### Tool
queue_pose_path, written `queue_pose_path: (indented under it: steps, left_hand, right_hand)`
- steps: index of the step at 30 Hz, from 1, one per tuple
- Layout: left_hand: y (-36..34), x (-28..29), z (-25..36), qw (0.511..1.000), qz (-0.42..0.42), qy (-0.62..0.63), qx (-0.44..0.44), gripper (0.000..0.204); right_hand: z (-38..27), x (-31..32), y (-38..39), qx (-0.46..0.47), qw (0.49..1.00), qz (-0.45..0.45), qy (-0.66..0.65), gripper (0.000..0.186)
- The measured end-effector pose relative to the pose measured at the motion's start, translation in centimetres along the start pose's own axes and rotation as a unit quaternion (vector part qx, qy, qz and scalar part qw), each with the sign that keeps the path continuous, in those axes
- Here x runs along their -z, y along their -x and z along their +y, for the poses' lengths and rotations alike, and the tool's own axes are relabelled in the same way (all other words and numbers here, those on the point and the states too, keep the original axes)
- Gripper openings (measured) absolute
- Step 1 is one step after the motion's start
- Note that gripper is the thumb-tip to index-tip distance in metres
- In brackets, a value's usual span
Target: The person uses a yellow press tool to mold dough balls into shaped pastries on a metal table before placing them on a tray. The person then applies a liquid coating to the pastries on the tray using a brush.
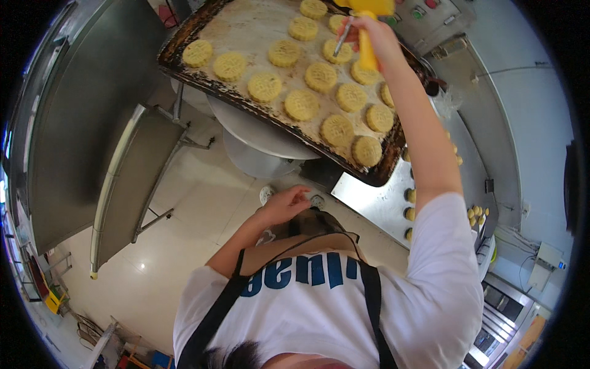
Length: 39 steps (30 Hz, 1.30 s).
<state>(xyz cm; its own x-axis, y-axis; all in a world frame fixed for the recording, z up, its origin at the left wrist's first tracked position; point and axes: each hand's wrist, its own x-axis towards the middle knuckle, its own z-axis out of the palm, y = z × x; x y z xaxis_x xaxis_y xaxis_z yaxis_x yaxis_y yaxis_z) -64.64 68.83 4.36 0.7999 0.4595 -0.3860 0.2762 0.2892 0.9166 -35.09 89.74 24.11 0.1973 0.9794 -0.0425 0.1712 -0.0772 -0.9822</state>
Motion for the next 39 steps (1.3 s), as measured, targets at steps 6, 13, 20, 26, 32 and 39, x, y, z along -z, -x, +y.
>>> queue_pose_path:
  steps: [6, 13, 20, 26, 32, 39]
  left_hand:
    - [-4.1, -8.7, 9.9, 0.973, -0.155, 0.091, -0.141, 0.056]
    - [-11.5, -17.9, 4.3, 0.822, -0.371, 0.363, 0.236, 0.020]
    - [-12.7, -19.0, -2.4, 0.977, 0.021, -0.082, 0.194, 0.034]
    - [-10.4, -18.5, -5.5, 0.948, 0.103, -0.295, -0.059, 0.037]
    - [-9.6, -17.5, -5.8, 0.948, 0.024, -0.317, -0.014, 0.035]
    - [-10.5, -14.5, -6.7, 0.925, -0.028, -0.377, -0.045, 0.039]
  right_hand:
    - [3.2, 6.7, 25.1, -0.033, 0.969, -0.005, -0.244, 0.042]
    - [16.1, 9.3, 38.1, -0.193, 0.971, -0.049, -0.134, 0.047]
    - [28.4, 22.7, 41.3, -0.089, 0.803, 0.395, 0.438, 0.040]
    - [31.3, 21.7, 41.3, -0.114, 0.852, 0.261, 0.440, 0.049]
    - [26.1, 14.8, 40.1, -0.124, 0.952, 0.281, -0.015, 0.044]
    - [20.6, 8.0, 36.5, 0.065, 0.884, 0.174, 0.429, 0.041]
